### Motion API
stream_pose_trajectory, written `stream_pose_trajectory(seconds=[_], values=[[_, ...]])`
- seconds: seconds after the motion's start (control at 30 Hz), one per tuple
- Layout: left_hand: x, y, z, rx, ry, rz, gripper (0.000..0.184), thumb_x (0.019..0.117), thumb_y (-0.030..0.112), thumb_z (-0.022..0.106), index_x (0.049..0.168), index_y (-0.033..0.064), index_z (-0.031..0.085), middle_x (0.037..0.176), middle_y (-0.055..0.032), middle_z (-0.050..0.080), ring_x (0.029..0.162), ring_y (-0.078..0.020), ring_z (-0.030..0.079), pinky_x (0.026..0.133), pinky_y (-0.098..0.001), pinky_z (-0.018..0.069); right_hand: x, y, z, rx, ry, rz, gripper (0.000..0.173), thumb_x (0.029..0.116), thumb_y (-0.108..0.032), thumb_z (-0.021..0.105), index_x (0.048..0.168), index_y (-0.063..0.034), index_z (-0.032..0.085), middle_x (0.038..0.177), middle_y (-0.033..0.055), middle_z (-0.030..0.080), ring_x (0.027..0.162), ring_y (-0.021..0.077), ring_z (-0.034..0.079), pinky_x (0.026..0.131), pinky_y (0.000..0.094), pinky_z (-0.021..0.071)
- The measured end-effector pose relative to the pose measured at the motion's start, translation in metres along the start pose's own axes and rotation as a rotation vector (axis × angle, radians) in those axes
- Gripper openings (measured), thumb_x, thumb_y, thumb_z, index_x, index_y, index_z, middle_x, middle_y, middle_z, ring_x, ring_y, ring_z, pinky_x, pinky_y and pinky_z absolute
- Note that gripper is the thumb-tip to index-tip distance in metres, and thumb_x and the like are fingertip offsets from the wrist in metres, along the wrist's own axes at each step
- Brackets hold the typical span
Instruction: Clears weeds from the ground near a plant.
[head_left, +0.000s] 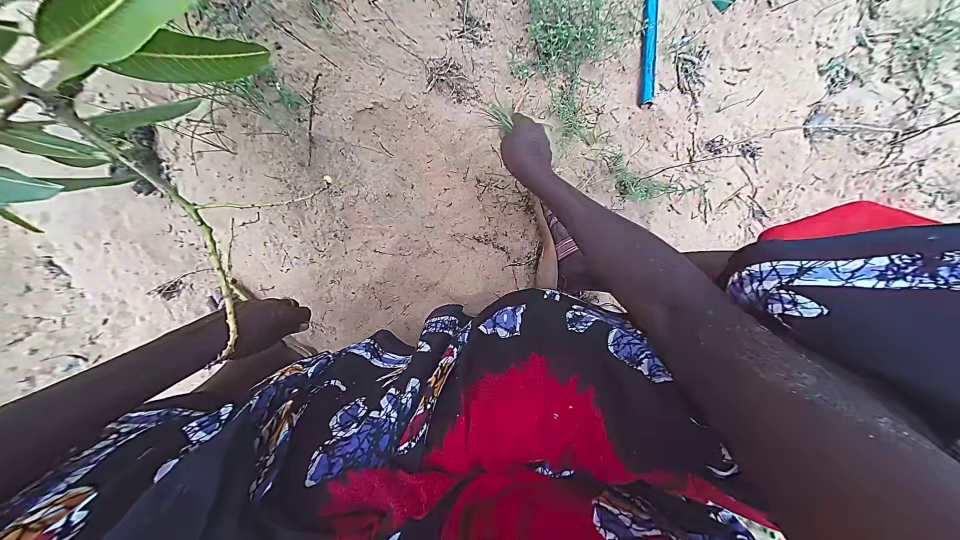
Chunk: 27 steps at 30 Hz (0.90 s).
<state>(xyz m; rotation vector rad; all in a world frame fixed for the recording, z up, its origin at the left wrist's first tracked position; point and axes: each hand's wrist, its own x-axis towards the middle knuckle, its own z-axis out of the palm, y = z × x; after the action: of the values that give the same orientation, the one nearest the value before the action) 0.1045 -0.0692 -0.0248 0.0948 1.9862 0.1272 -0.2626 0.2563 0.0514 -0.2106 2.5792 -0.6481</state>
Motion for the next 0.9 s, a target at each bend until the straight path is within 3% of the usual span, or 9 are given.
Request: stream_pose_trajectory(seconds=[0.03,0.13,0.33,0.43,0.53,0.63,0.7,0.83,0.9], values=[[-0.014,0.021,-0.023,-0.013,-0.083,-0.055,0.038,0.1118,0.026,0.041,0.130,0.0009,0.063,0.126,-0.0281,0.063,0.121,-0.0474,0.060,0.099,-0.0657,0.0458,-0.002,-0.019,0.001,-0.012,0.007,-0.040,0.032,0.1065,-0.019,0.050,0.134,-0.0072,0.059,0.127,0.0188,0.067,0.121,0.0346,0.065,0.094,0.0546,0.0540],[-0.023,0.029,-0.042,0.058,-0.097,-0.068,0.036,0.1114,0.027,0.042,0.126,0.0014,0.064,0.124,-0.0271,0.064,0.116,-0.0471,0.063,0.093,-0.0651,0.0503,0.005,-0.028,0.002,-0.054,0.052,-0.036,0.032,0.1028,-0.019,0.054,0.132,-0.0086,0.060,0.128,0.0158,0.068,0.121,0.0317,0.066,0.093,0.0533,0.0545],[-0.055,0.065,-0.054,-0.087,-0.053,-0.101,0.039,0.1123,0.021,0.039,0.130,-0.0065,0.060,0.126,-0.0345,0.061,0.121,-0.0526,0.058,0.099,-0.0673,0.0445,0.041,0.094,-0.012,-0.182,0.118,0.334,0.035,0.0973,-0.014,0.057,0.127,0.0055,0.060,0.132,0.0262,0.062,0.124,0.0406,0.063,0.092,0.0579,0.0536],[-0.051,0.050,-0.028,-0.047,-0.112,-0.082,0.035,0.1111,0.020,0.042,0.129,-0.0026,0.063,0.124,-0.0315,0.064,0.119,-0.0504,0.061,0.098,-0.0655,0.0464,0.062,0.143,-0.003,-0.134,0.219,0.426,0.049,0.0939,-0.010,0.061,0.139,0.0074,0.051,0.142,0.0292,0.054,0.135,0.0428,0.053,0.103,0.0569,0.0498],[-0.053,0.045,-0.026,-0.051,-0.133,-0.122,0.035,0.1110,0.020,0.043,0.129,-0.0029,0.063,0.123,-0.0323,0.064,0.119,-0.0515,0.060,0.098,-0.0665,0.0459,0.082,0.155,0.002,-0.079,0.254,0.445,0.068,0.0923,-0.016,0.064,0.151,0.0089,0.039,0.158,0.0292,0.037,0.148,0.0429,0.037,0.116,0.0546,0.0390],[-0.054,0.045,-0.037,-0.056,-0.086,-0.147,0.035,0.1111,0.020,0.043,0.128,-0.0042,0.063,0.122,-0.0333,0.064,0.119,-0.0523,0.060,0.097,-0.0674,0.0465,0.095,0.158,-0.006,-0.058,0.197,0.471,0.056,0.0908,-0.028,0.067,0.135,0.0051,0.058,0.152,0.0272,0.046,0.145,0.0428,0.042,0.108,0.0600,0.0452],[-0.055,0.053,-0.046,-0.081,-0.096,-0.166,0.038,0.1119,0.021,0.041,0.130,-0.0048,0.061,0.126,-0.0340,0.061,0.122,-0.0523,0.058,0.100,-0.0669,0.0449,0.098,0.161,-0.011,-0.045,0.139,0.442,0.052,0.0918,-0.031,0.068,0.132,0.0014,0.061,0.145,0.0273,0.054,0.140,0.0442,0.047,0.105,0.0651,0.0442],[-0.050,0.059,-0.039,-0.077,-0.125,-0.135,0.037,0.1117,0.021,0.041,0.131,-0.0037,0.061,0.127,-0.0328,0.062,0.121,-0.0507,0.059,0.100,-0.0648,0.0452,0.098,0.163,-0.005,-0.090,0.165,0.362,0.061,0.0910,-0.026,0.068,0.146,-0.0062,0.053,0.144,0.0257,0.057,0.143,0.0461,0.044,0.112,0.0687,0.0354],[-0.050,0.056,-0.033,-0.058,-0.142,-0.118,0.037,0.1116,0.021,0.041,0.130,-0.0033,0.062,0.125,-0.0322,0.062,0.120,-0.0504,0.060,0.099,-0.0647,0.0460,0.099,0.164,-0.002,-0.023,0.186,0.364,0.074,0.0874,-0.023,0.072,0.153,-0.0050,0.042,0.142,0.0280,0.057,0.138,0.0465,0.049,0.109,0.0678,0.0393]])
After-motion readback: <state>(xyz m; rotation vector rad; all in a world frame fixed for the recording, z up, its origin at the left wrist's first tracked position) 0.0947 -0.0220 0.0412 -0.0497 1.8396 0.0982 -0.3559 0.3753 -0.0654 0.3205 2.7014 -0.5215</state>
